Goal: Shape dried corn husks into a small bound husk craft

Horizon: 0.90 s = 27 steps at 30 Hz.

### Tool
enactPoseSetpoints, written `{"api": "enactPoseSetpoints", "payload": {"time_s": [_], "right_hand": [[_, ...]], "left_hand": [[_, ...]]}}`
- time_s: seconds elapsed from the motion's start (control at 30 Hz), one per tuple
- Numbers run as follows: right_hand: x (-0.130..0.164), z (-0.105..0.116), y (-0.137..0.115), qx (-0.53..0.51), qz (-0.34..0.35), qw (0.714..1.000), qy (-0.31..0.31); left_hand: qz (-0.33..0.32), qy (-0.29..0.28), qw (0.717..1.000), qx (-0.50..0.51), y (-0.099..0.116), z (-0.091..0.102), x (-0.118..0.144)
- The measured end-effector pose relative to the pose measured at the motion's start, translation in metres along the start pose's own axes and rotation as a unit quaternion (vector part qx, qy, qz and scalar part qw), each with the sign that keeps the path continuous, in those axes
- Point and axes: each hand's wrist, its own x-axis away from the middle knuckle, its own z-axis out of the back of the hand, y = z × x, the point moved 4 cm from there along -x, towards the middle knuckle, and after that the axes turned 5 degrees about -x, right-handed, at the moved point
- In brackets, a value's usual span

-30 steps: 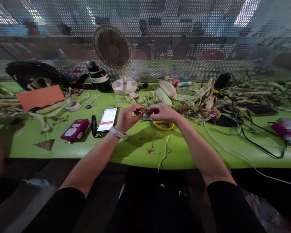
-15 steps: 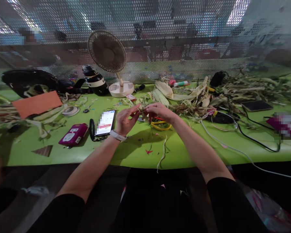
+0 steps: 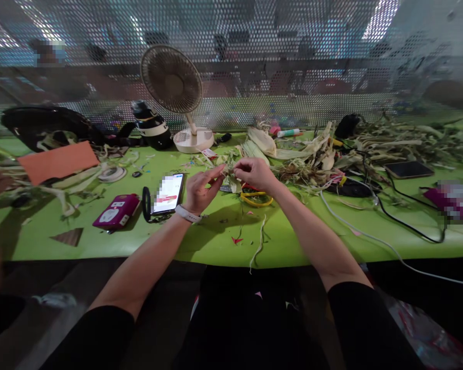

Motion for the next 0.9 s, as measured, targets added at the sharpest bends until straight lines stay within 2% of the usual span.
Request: {"api": "enactPoseSetpoints", "payload": {"time_s": [0.1,0.17,0.27,0.33,0.47,0.6,0.7,0.9], "right_hand": [[0.001,0.002,-0.006,0.072,0.036,0.997,0.009],[0.003,0.003,-0.011,0.132,0.072,0.989,0.015],[0.008,0.006,-0.021,0.228,0.133,0.964,0.022],[0.011,0.009,-0.027,0.266,0.146,0.953,0.021],[0.012,0.015,-0.031,0.281,0.092,0.955,-0.015],[0.011,0.019,-0.030,0.271,0.043,0.961,-0.036],[0.010,0.018,-0.029,0.246,0.018,0.968,-0.045],[0.008,0.017,-0.022,0.177,-0.029,0.982,-0.064]], "left_hand": [[0.028,0.000,0.999,0.037,-0.002,-0.003,0.001],[0.070,0.000,0.993,0.093,-0.004,-0.006,0.001],[0.139,-0.003,0.973,0.185,-0.008,-0.012,0.002],[0.159,0.002,0.961,0.226,-0.008,-0.013,0.001],[0.160,0.016,0.947,0.277,-0.010,-0.014,-0.002],[0.197,0.003,0.928,0.317,-0.018,-0.019,-0.002],[0.199,-0.035,0.921,0.332,-0.022,-0.024,-0.002],[0.135,-0.151,0.952,0.230,-0.018,-0.025,-0.006]]}}
